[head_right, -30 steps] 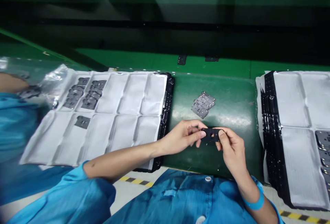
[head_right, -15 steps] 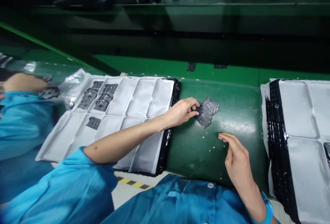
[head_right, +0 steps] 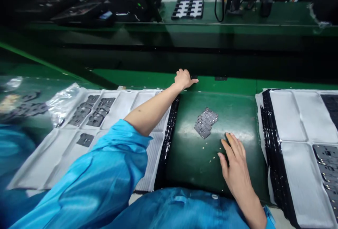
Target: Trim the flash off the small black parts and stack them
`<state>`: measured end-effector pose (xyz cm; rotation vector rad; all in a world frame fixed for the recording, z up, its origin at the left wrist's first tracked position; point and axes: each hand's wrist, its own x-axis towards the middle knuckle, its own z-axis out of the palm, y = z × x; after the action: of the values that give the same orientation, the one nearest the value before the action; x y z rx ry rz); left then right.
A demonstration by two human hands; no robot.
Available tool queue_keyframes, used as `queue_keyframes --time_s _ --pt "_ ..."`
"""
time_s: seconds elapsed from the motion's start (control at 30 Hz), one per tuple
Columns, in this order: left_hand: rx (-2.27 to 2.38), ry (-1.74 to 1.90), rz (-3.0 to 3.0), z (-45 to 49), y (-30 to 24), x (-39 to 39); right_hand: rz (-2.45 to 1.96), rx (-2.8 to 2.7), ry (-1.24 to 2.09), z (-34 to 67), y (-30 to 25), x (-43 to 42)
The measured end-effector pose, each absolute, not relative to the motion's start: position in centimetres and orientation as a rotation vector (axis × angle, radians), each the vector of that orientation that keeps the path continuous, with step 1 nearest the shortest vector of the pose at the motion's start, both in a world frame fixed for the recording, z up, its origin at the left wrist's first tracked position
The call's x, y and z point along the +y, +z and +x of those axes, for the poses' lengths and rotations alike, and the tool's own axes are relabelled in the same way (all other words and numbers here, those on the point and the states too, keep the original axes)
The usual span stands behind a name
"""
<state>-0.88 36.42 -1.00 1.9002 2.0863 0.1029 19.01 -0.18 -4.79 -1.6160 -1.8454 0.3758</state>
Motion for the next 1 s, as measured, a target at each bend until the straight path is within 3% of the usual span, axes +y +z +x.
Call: queue_keyframes --time_s 0.33,0.57,0.67,0.8,1.0 --pt "1.793 0.231 1.791 -1.2 0.1 36.3 -1.467 -1.897 0.581 17.9 -4.5 -1.7" --pt "1.135 0.314 1.814 1.3 2.3 23.7 -1.484 -1.378 0.717 17.5 -2.3 0.1" --pt "0.727 0.451 1.799 1.9 2.9 18.4 -1.376 -1.122 0.919 17.5 -1.5 1.5" --pt "0.559 0.697 2.249 1.8 2.9 14.7 -1.097 -0.864 1.229 18.1 -0.1 2.5" --pt "0.403 0.730 2.496 0.9 3.7 12.7 -1.213 -0.928 1.191 19.1 1.2 1.5"
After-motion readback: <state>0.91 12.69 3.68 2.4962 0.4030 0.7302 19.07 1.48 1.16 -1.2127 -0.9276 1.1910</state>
